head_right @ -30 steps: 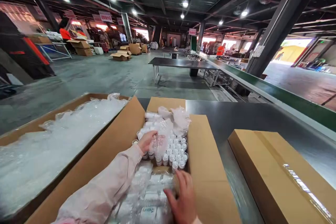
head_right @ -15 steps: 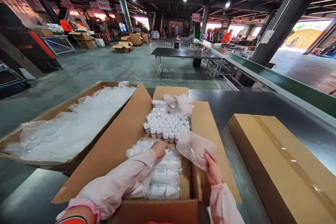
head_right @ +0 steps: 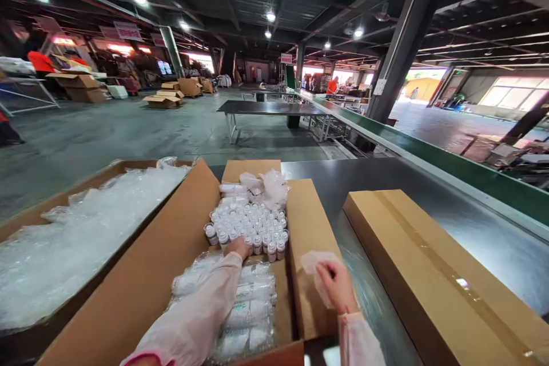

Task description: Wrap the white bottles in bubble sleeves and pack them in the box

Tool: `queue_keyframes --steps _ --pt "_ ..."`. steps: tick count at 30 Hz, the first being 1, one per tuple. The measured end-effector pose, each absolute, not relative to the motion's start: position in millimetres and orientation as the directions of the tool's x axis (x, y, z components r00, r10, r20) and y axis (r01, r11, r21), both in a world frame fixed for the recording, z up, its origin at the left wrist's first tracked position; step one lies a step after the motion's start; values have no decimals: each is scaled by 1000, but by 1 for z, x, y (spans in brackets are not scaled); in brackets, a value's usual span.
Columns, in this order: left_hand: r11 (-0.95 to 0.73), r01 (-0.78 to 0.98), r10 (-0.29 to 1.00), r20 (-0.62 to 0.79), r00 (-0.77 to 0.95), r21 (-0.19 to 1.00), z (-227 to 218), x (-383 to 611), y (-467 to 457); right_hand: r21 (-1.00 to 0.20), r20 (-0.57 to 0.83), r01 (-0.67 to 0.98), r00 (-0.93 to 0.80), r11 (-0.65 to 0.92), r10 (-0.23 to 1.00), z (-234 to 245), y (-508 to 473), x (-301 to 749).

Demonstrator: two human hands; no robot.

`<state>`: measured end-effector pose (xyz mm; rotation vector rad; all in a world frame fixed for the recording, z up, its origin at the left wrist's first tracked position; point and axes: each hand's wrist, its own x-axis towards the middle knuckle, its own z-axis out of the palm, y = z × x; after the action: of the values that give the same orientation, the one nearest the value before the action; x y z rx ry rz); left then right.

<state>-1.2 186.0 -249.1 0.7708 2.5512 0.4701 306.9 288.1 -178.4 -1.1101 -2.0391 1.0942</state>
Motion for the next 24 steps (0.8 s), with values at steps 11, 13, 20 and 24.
queue_keyframes --steps 11,13,20,24 --pt "59 -65 827 -86 -556 996 -215 78 133 -841 -2 468 -506 273 862 -247 240 302" --pt "70 -168 965 -110 -239 983 -217 120 138 -880 -28 424 -498 215 866 -252 235 299" --pt "71 294 995 -48 -85 953 -245 179 150 -963 1 263 -223 61 975 -251 233 319" --pt "234 139 970 -221 -102 962 -244 171 152 -899 247 290 -285 329 926 -237 221 321"
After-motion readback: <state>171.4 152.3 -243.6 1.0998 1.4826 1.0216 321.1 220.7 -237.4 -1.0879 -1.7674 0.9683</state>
